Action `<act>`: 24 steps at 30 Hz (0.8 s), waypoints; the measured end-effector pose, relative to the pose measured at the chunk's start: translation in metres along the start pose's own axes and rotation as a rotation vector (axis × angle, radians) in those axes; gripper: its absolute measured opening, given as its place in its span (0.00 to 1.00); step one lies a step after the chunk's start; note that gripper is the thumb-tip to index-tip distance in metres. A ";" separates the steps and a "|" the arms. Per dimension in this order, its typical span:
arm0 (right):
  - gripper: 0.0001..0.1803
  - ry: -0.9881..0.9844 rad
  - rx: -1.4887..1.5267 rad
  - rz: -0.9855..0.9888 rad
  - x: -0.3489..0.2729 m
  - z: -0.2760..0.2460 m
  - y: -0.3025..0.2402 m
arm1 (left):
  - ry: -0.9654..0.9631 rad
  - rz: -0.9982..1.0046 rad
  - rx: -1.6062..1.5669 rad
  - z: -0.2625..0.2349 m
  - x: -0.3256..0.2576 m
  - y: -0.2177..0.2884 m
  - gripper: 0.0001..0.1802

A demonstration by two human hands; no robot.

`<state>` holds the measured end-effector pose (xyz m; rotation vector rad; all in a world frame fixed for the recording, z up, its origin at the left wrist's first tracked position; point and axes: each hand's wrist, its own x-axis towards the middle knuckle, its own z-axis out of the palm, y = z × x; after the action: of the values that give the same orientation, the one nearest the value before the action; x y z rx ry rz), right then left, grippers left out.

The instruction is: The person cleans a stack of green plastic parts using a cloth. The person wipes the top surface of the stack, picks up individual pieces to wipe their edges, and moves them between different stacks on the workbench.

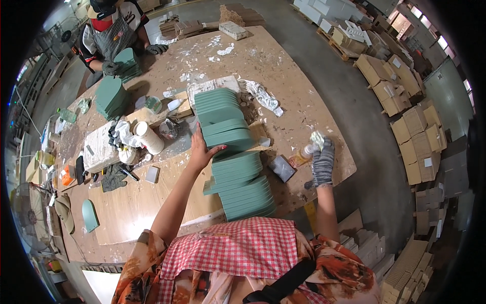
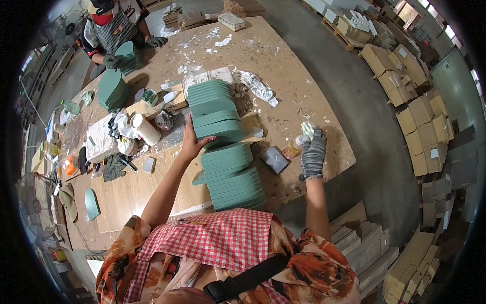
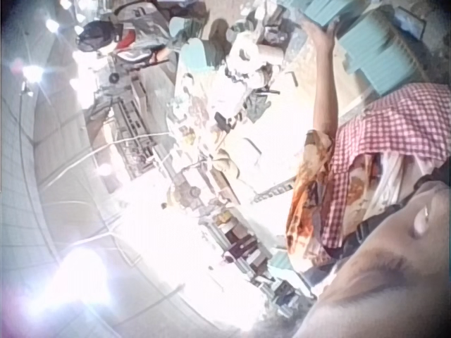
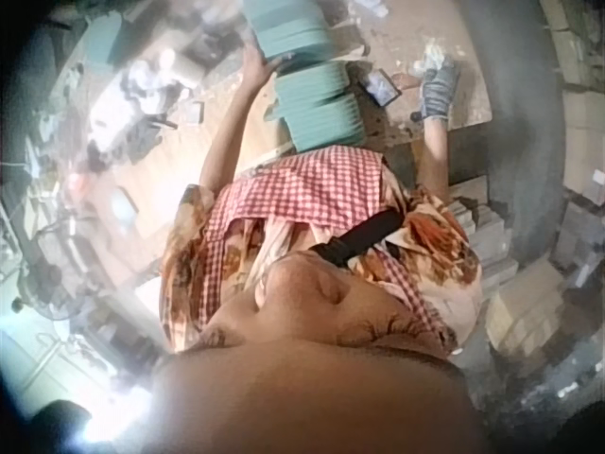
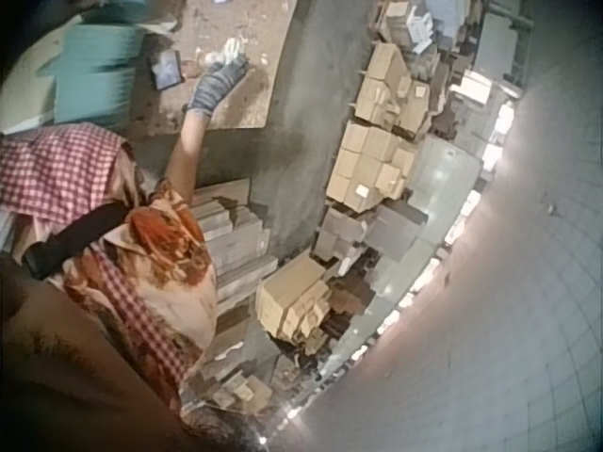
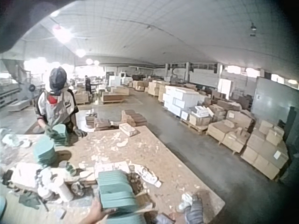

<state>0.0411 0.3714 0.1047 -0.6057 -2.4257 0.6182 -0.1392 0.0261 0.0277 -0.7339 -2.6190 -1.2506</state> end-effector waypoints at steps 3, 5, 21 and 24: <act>0.17 -0.007 0.526 -0.100 0.023 0.010 -0.044 | -0.006 0.056 0.015 -0.002 0.003 -0.005 0.57; 0.17 -0.105 0.621 -0.114 0.033 0.039 -0.080 | -0.052 0.003 -0.136 -0.006 0.004 -0.008 0.55; 0.26 -0.502 0.016 -0.737 0.005 0.183 -0.164 | -0.220 -0.138 -0.324 -0.015 -0.012 -0.010 0.49; 0.25 -0.430 -0.138 -0.402 0.051 0.284 -0.042 | -0.310 -0.096 -0.372 0.013 0.012 0.015 0.49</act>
<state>-0.1818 0.2828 -0.0612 -0.0205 -2.8965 0.4450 -0.1415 0.0489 0.0341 -0.9358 -2.7127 -1.8169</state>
